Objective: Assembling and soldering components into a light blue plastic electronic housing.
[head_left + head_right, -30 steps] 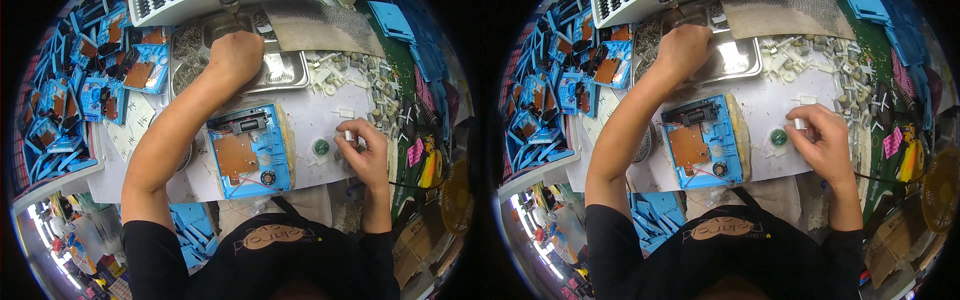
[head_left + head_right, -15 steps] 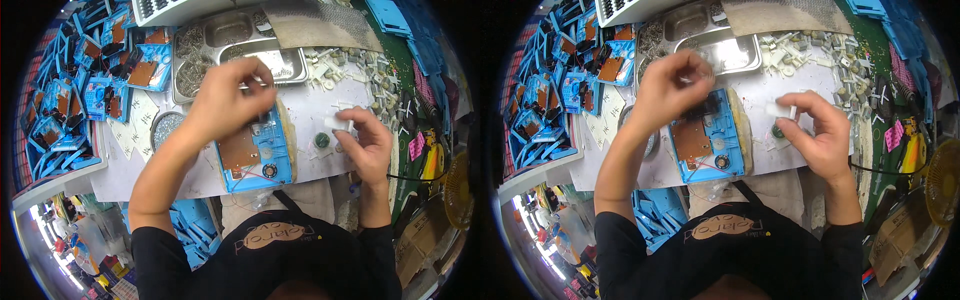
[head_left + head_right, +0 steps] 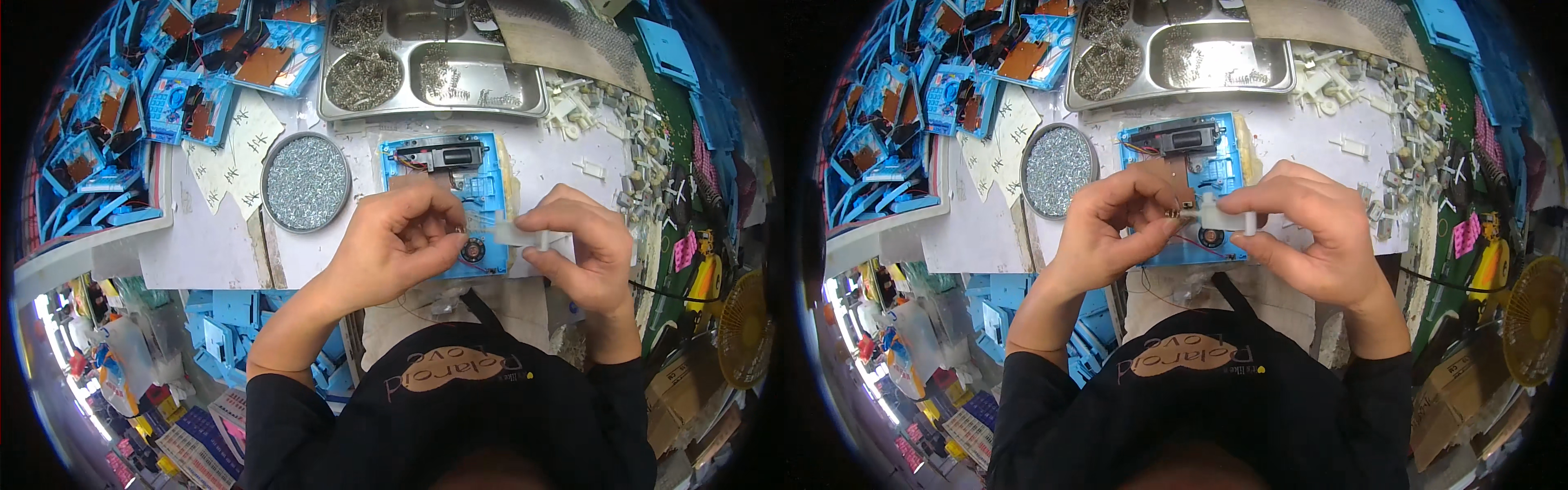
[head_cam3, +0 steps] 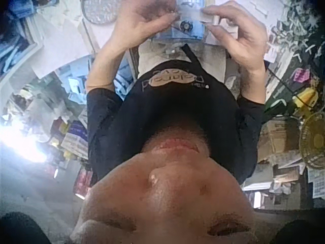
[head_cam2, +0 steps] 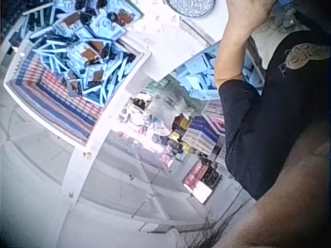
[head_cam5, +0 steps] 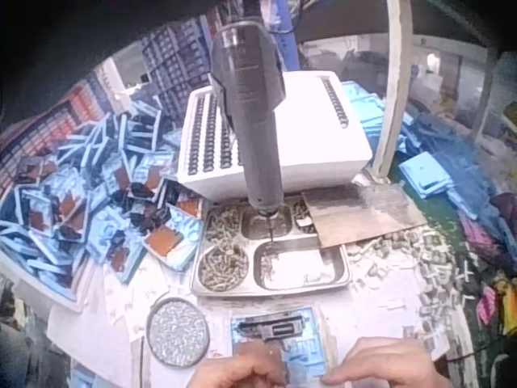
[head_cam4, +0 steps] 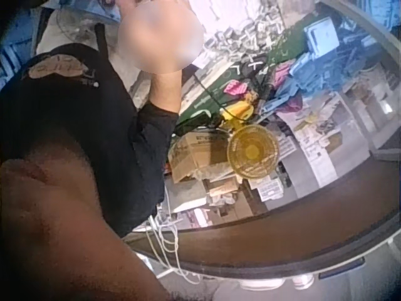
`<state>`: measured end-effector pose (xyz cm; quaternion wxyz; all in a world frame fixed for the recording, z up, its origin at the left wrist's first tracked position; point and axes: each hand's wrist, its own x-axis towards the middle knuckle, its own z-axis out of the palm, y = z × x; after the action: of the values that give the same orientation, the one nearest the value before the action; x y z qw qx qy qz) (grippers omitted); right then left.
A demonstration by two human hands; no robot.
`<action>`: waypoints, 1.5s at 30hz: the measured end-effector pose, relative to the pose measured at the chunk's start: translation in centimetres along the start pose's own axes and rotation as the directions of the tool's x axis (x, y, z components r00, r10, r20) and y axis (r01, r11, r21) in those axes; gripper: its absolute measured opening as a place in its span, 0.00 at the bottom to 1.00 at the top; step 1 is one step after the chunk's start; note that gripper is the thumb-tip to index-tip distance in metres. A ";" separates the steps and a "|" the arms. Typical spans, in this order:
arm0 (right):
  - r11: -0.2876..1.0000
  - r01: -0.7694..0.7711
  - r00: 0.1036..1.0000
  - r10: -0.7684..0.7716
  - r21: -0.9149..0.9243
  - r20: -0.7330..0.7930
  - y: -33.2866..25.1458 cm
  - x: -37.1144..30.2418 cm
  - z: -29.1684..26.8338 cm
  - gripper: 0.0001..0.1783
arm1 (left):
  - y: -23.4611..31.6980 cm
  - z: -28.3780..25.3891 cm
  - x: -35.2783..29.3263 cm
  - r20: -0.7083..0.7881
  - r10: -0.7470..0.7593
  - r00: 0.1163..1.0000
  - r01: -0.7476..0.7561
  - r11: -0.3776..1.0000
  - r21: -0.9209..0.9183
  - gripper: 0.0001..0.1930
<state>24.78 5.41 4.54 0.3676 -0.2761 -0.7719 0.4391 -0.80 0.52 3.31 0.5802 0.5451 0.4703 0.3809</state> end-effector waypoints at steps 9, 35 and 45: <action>0.604 -0.288 0.929 0.363 0.743 0.065 4.2 -4.4 -0.1 0.19 | 0.2 -0.5 1.9 0.077 0.168 0.983 -0.185 0.899 0.398 0.10; 0.935 -0.114 0.993 0.097 -0.335 -0.067 3.6 -3.4 0.3 0.16 | -3.8 0.0 1.8 -0.102 0.373 0.922 -0.273 0.815 0.511 0.06; 0.852 0.147 0.981 -0.062 -0.503 0.182 2.8 0.2 1.6 0.18 | -5.8 1.1 0.9 -0.187 0.487 0.853 -0.338 0.789 0.513 0.08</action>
<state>23.62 6.08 1.57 0.2411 -0.2857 -0.9017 0.2172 0.05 0.39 -2.57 0.2535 0.6909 0.4994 0.4571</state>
